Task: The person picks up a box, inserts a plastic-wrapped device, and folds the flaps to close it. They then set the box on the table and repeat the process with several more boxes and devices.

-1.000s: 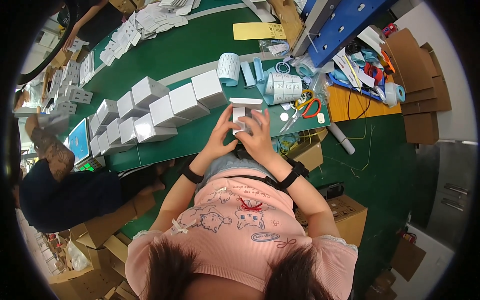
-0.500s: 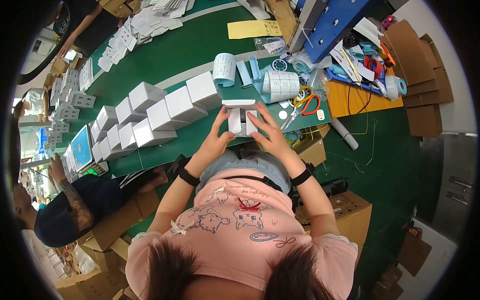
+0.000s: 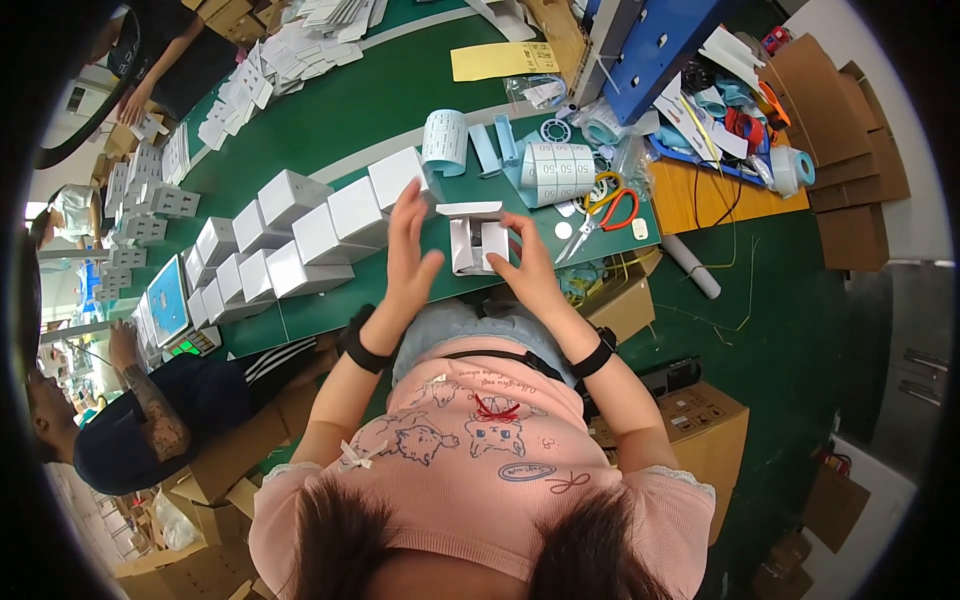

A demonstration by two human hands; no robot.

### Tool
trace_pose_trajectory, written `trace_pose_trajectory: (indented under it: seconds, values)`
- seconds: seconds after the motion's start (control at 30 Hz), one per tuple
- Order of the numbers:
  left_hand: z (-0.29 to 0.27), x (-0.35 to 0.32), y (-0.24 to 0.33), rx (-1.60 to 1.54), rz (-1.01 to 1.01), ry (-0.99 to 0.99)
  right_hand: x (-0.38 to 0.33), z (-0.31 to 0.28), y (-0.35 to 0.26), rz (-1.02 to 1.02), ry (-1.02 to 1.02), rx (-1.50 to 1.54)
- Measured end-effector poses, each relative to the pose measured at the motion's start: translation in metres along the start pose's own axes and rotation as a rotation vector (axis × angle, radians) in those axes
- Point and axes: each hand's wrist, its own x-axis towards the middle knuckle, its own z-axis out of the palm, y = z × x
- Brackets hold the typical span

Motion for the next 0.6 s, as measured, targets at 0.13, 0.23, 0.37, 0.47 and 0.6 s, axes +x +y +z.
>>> trace_pose_trajectory:
  seconds: [0.13, 0.23, 0.37, 0.47, 0.6]
  values:
    - [-0.007, 0.03, -0.001, -0.077, -0.305, -0.529, 0.0, -0.004, -0.005, 0.053, -0.021, 0.023]
    - [-0.012, 0.018, -0.002, -0.099, -0.363, -0.64, 0.001, -0.008, 0.0, 0.08, -0.035, 0.084]
    - [-0.025, 0.006, -0.009, -0.133, -0.151, -0.698, -0.007, -0.027, 0.01, -0.252, -0.126, 0.337]
    - [-0.021, -0.009, -0.013, 0.006, -0.072, -0.746, -0.006, -0.041, -0.006, -0.447, -0.346, -0.097]
    - [-0.011, -0.006, -0.006, 0.143, -0.023, -0.688, -0.009, -0.03, -0.013, -0.403, -0.256, -0.254]
